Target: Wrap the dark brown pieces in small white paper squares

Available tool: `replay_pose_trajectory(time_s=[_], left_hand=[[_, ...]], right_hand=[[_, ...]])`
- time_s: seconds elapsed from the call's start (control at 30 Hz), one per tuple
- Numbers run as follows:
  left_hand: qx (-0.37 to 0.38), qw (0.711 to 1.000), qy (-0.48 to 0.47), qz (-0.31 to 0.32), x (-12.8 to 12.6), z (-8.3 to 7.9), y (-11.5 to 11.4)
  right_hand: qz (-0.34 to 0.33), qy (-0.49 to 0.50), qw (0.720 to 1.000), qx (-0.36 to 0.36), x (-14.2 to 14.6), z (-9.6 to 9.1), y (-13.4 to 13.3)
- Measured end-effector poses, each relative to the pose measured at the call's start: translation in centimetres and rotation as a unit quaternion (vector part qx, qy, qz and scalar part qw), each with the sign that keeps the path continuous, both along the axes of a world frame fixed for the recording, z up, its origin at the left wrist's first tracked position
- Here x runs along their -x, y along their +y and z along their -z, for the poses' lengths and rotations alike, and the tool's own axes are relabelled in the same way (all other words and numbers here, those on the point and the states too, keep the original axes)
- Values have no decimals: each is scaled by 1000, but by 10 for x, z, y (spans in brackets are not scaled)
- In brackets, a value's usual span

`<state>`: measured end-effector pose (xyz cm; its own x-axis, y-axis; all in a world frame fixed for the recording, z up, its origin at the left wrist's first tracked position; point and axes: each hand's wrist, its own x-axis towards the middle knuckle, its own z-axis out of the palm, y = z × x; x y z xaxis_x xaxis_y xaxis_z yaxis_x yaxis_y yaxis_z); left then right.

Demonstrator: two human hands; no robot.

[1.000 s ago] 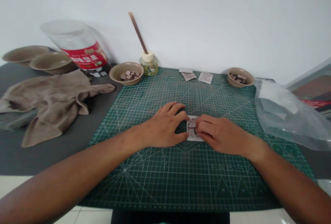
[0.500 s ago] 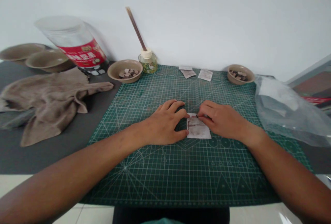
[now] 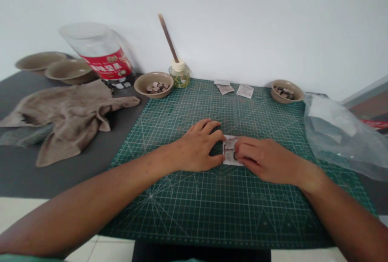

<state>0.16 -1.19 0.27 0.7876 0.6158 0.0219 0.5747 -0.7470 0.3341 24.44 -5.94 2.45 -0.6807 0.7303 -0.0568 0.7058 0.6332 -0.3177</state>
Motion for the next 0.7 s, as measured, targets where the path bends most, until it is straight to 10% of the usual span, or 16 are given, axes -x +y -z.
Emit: replay_pose_trajectory(time_s=[0.2, 0.37, 0.53, 0.7], left_hand=[[-14, 1000, -1, 1, 0, 1, 0], [-9, 1000, -8, 0, -1, 1, -1], [-8, 1000, -4, -8, 0, 1, -1], [-10, 1000, -6, 2, -1, 0, -1]], right_hand=[[97, -5, 994, -47, -2, -1, 5], [-3, 15, 1000, 16, -1, -1, 0], [74, -5, 996, -51, -3, 1, 8], [5, 0, 1000, -3, 1, 0, 2]])
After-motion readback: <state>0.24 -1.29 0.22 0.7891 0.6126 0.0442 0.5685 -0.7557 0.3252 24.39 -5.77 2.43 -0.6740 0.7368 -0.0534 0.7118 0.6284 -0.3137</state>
